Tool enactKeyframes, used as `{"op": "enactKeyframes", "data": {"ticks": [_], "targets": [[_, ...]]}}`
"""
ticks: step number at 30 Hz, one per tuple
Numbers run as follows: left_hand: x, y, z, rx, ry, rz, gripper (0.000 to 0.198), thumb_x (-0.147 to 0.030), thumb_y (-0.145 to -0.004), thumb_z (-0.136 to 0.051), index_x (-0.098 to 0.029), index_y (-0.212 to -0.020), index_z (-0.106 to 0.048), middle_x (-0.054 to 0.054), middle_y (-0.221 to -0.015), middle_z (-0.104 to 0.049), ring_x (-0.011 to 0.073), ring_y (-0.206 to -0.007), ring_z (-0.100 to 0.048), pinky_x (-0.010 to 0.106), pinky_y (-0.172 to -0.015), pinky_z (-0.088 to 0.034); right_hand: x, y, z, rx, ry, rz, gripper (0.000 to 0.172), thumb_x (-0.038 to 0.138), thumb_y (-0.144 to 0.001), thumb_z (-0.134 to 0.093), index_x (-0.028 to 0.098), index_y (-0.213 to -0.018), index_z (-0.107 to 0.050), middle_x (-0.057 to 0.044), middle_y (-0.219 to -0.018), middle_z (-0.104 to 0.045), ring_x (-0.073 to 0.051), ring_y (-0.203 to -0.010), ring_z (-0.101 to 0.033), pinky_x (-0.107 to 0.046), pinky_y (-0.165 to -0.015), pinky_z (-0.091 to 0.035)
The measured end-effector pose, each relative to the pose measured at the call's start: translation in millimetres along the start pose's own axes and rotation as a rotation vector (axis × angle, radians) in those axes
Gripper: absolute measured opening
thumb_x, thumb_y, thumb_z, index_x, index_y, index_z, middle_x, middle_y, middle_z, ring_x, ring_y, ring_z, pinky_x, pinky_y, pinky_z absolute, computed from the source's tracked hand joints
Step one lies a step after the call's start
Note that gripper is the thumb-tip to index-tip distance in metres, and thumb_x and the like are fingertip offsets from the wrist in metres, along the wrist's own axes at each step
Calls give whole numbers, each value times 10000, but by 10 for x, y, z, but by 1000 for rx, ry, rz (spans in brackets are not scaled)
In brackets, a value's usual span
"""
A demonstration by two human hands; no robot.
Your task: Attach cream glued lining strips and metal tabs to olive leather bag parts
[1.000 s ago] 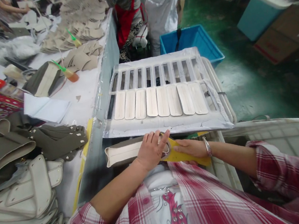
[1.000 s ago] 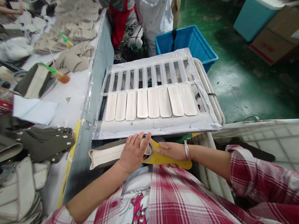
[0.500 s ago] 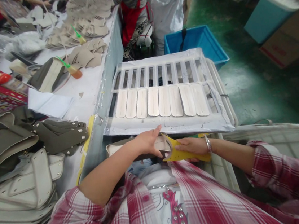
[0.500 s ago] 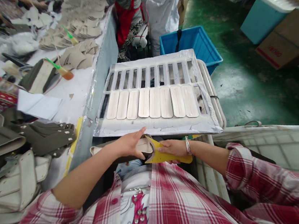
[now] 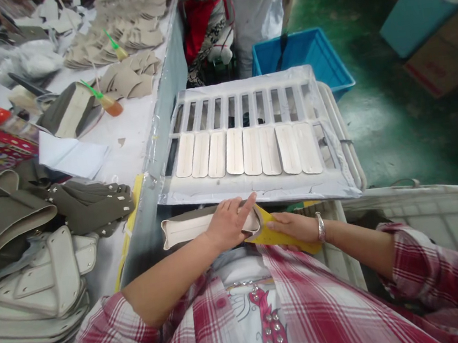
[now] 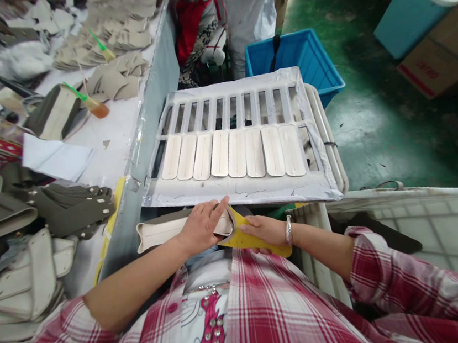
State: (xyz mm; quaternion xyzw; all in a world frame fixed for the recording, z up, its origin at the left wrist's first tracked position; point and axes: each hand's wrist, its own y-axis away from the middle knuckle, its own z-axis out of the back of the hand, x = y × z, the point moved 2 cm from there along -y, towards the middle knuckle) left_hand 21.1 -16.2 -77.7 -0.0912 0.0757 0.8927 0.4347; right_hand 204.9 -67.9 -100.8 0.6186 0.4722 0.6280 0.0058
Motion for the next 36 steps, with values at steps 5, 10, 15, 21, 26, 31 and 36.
{"op": "enactKeyframes", "data": {"ticks": [5,10,15,21,26,31,36], "targets": [[39,24,0,-9,19,-34,1006,-321,-680,-677,-153,-1432,-29,159,-1226,-419,278,-1103,-429,415,-969,-321,-67,-44,-63,-18,-69,-8,412,554,-859,-369,165,-814,-498,17,-522,-543,-69,-342,-446,-174,-310,-340],[69,33,11,-4,-61,-67,852,-303,-787,-562,-195,-1435,-21,174,-1246,-408,292,-1151,-419,445,-974,-312,-50,-80,-72,-57,-86,-59,426,584,-844,-398,165,-835,-475,26,-520,-548,-72,-346,-445,-173,-313,-341],[106,36,-11,-20,-114,-98,700,-212,-860,-417,-212,-1438,-23,193,-1252,-417,298,-1159,-431,455,-958,-321,-51,-121,-91,-90,-101,-59,426,588,-837,-410,164,-841,-455,26,-562,-545,-80,-360,-451,-194,-320,-355],[204,54,0,-28,-41,-126,703,-162,-853,-406,-198,-1437,-16,191,-1263,-419,287,-1177,-422,447,-957,-336,-52,-177,-114,-152,-40,-48,430,568,-849,-404,161,-945,-507,-14,-672,-592,-112,-505,-528,-233,-451,-437],[249,62,14,0,24,-146,728,-197,-834,-454,-214,-1432,-40,196,-1287,-406,301,-1191,-412,475,-948,-340,-40,-194,-151,-206,-16,-11,448,557,-854,-400,157,-1026,-505,-45,-822,-616,-160,-695,-575,-282,-592,-475],[255,75,-17,-35,8,-152,726,-187,-840,-441,-223,-1432,-23,189,-1283,-401,303,-1191,-412,470,-948,-346,4,-209,-232,-279,-62,13,427,551,-842,-408,159,-986,-501,-63,-871,-598,-176,-733,-563,-306,-641,-473],[235,88,-50,-76,-21,-152,726,-166,-841,-433,-224,-1437,-23,181,-1272,-394,293,-1189,-405,445,-963,-339,52,-300,-348,-502,45,8,385,548,-817,-414,173,-804,-498,-46,-736,-563,-164,-636,-511,-305,-572,-445]]}}
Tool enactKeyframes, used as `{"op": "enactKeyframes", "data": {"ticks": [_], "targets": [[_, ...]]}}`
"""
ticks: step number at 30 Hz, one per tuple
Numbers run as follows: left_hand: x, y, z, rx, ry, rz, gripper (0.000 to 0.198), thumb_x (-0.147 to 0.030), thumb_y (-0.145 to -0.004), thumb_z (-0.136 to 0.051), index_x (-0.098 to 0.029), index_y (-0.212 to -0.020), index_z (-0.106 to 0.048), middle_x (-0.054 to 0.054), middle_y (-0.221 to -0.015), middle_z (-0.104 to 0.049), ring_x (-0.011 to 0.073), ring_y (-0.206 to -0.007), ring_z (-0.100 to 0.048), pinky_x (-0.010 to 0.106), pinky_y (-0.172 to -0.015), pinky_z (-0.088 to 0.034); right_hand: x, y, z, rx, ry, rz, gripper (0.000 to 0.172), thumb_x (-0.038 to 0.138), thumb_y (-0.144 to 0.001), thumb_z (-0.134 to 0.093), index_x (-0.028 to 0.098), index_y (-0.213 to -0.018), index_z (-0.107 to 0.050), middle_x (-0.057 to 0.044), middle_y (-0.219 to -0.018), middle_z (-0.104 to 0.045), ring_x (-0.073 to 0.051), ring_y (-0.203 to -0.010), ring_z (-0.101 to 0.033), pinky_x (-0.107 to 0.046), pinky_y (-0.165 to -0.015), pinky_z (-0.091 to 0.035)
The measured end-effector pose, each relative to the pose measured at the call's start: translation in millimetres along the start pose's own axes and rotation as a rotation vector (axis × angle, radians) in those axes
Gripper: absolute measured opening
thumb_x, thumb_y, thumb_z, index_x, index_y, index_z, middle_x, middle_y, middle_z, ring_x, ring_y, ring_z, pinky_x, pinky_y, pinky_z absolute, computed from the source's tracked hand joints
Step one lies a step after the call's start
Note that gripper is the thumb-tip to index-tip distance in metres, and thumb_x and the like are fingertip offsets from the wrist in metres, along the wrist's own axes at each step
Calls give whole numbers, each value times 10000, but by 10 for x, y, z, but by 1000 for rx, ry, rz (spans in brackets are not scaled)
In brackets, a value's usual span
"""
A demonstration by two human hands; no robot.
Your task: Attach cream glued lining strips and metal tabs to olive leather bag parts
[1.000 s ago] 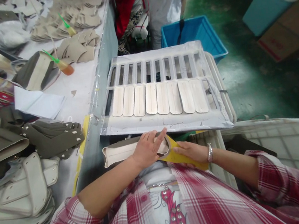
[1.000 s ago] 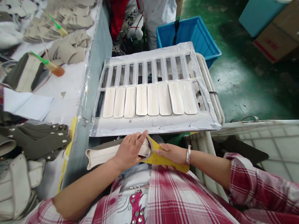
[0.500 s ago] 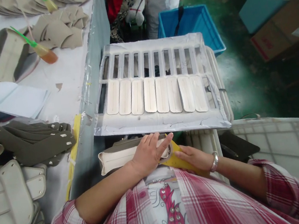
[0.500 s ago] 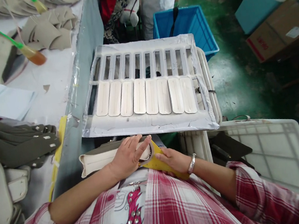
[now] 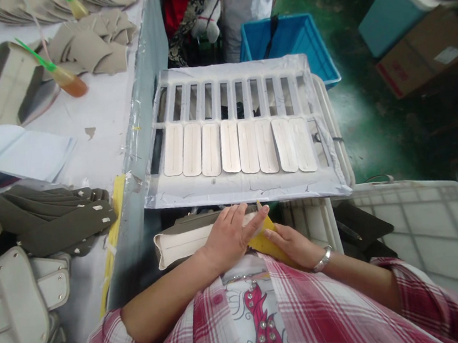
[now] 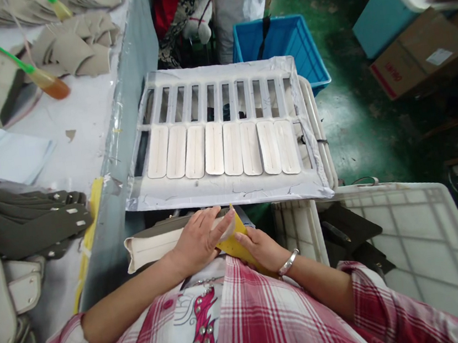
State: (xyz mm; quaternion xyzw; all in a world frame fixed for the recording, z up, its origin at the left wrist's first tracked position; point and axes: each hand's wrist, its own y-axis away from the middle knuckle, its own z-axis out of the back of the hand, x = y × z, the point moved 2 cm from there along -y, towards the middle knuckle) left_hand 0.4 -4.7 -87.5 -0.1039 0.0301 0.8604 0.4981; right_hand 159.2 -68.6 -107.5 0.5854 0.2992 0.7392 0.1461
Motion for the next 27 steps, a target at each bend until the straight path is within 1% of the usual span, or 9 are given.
{"op": "enactKeyframes", "data": {"ticks": [4,8,9,11,13,15,18,22,27], "targets": [[-56,-17,28,-12,-27,26,729,-207,-842,-456,-210,-1438,-37,173,-1248,-419,276,-1176,-418,450,-981,-315,23,39,-110,-145,-45,-19,358,544,-798,-432,189,-762,-449,-27,-692,-544,-160,-609,-509,-305,-546,-436],[-114,10,102,28,-21,78,854,-402,-786,-583,-146,-1432,-87,171,-1243,-454,272,-1186,-413,467,-1045,-226,28,275,-4,12,-211,-148,370,549,-800,-450,179,-823,-442,-15,-613,-550,-144,-489,-510,-282,-449,-415],[-120,29,114,35,-16,95,892,-467,-761,-603,-131,-1427,-112,172,-1249,-458,272,-1193,-409,463,-1055,-211,38,345,66,-6,-248,-146,376,550,-797,-467,176,-834,-443,-10,-598,-547,-137,-457,-499,-272,-424,-399],[-124,72,118,32,-11,117,920,-564,-729,-601,-114,-1410,-176,171,-1278,-451,273,-1215,-392,448,-1061,-210,90,436,212,-145,-383,-40,365,509,-764,-557,172,-865,-458,8,-608,-535,-113,-450,-482,-251,-422,-388],[-121,107,99,15,-3,137,888,-599,-731,-576,-107,-1387,-237,166,-1315,-434,266,-1233,-378,425,-1060,-224,187,426,291,-310,-568,152,345,400,-701,-669,171,-891,-493,34,-623,-503,-89,-496,-468,-238,-492,-423],[-117,125,72,-5,7,168,835,-601,-749,-552,-98,-1361,-287,161,-1326,-437,257,-1233,-384,410,-1054,-235,302,306,258,-403,-737,320,333,303,-652,-715,176,-900,-532,54,-620,-464,-74,-532,-443,-236,-568,-452],[-114,135,51,-16,17,190,784,-610,-758,-533,-100,-1324,-348,152,-1308,-465,251,-1212,-407,398,-1037,-254,441,36,77,-473,-908,438,294,310,-635,-721,184,-840,-552,64,-597,-426,-63,-495,-398,-214,-483,-410],[-113,143,52,-25,7,163,792,-601,-738,-569,-92,-1311,-368,153,-1302,-464,262,-1188,-417,384,-1005,-271,504,-171,-127,-533,-837,556,298,430,-708,-666,189,-827,-535,71,-568,-411,-44,-403,-324,-203,-372,-267],[-111,85,40,-17,-15,161,778,-566,-736,-595,-87,-1308,-375,170,-1263,-476,283,-1119,-441,390,-929,-303,474,-273,-156,-649,-688,565,343,483,-768,-586,193,-933,-508,90,-525,-355,-53,-400,-295,-209,-374,-258]]}}
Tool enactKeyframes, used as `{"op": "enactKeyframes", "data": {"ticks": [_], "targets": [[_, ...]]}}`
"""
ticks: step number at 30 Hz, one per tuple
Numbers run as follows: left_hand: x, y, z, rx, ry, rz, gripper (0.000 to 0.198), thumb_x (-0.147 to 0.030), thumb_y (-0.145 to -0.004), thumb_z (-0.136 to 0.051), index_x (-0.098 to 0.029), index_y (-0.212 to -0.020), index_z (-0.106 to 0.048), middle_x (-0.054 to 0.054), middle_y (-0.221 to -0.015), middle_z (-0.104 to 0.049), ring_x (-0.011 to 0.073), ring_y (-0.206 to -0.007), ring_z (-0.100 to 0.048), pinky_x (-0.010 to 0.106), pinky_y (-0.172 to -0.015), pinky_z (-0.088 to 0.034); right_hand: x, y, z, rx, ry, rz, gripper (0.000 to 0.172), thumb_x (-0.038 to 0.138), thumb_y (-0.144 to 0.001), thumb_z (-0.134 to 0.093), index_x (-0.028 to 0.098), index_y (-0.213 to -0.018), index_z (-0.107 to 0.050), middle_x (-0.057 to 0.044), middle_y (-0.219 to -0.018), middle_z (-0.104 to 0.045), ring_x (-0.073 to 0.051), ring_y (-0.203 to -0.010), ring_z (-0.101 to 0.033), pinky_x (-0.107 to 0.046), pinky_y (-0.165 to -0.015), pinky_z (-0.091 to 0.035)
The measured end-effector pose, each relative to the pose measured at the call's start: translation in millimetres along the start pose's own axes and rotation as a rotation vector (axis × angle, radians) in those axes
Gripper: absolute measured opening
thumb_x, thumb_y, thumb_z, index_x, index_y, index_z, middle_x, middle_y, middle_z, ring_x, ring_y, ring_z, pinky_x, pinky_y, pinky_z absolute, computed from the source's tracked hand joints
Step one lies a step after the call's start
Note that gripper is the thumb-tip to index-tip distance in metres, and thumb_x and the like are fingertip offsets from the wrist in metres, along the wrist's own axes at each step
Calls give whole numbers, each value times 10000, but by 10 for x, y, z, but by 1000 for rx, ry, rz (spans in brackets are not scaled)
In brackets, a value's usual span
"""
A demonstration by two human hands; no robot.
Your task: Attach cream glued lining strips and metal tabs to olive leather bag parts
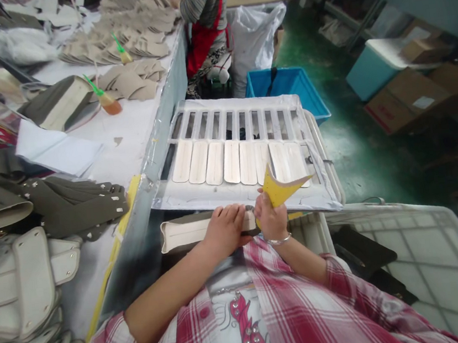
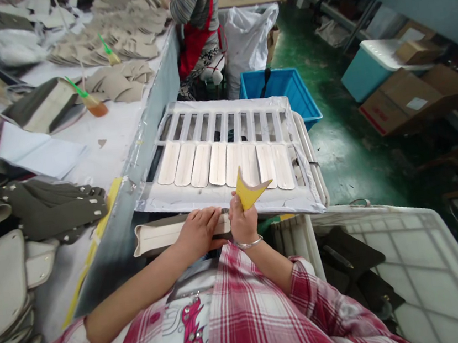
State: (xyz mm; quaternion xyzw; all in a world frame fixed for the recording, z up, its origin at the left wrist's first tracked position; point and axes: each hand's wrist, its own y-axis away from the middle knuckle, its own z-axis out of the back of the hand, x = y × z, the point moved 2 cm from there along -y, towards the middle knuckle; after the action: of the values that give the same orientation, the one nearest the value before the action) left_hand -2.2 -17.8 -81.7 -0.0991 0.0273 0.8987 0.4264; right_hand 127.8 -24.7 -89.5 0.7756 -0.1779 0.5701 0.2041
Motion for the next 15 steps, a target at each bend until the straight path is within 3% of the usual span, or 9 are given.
{"op": "enactKeyframes", "data": {"ticks": [3,8,15], "targets": [[-31,-41,11,5,-44,14,763,-521,-743,-611,-72,-1311,-370,176,-1240,-482,296,-1093,-445,403,-895,-311,-26,-106,-25,17,51,-74,369,489,-727,-614,190,-912,-500,87,-519,-381,-61,-402,-323,-210,-366,-270],[-92,-6,48,-29,-54,19,770,-537,-741,-602,-79,-1313,-365,166,-1220,-490,284,-1081,-445,391,-889,-304,54,-177,30,84,-24,-164,370,503,-686,-625,189,-814,-476,115,-465,-302,-44,-340,-239,-193,-312,-203],[-61,44,28,-35,-12,36,749,-541,-739,-601,-102,-1304,-381,160,-1221,-488,275,-1096,-440,386,-899,-290,23,60,71,-36,-149,-101,349,465,-711,-644,196,-853,-472,114,-478,-313,-38,-357,-257,-180,-326,-209]]}}
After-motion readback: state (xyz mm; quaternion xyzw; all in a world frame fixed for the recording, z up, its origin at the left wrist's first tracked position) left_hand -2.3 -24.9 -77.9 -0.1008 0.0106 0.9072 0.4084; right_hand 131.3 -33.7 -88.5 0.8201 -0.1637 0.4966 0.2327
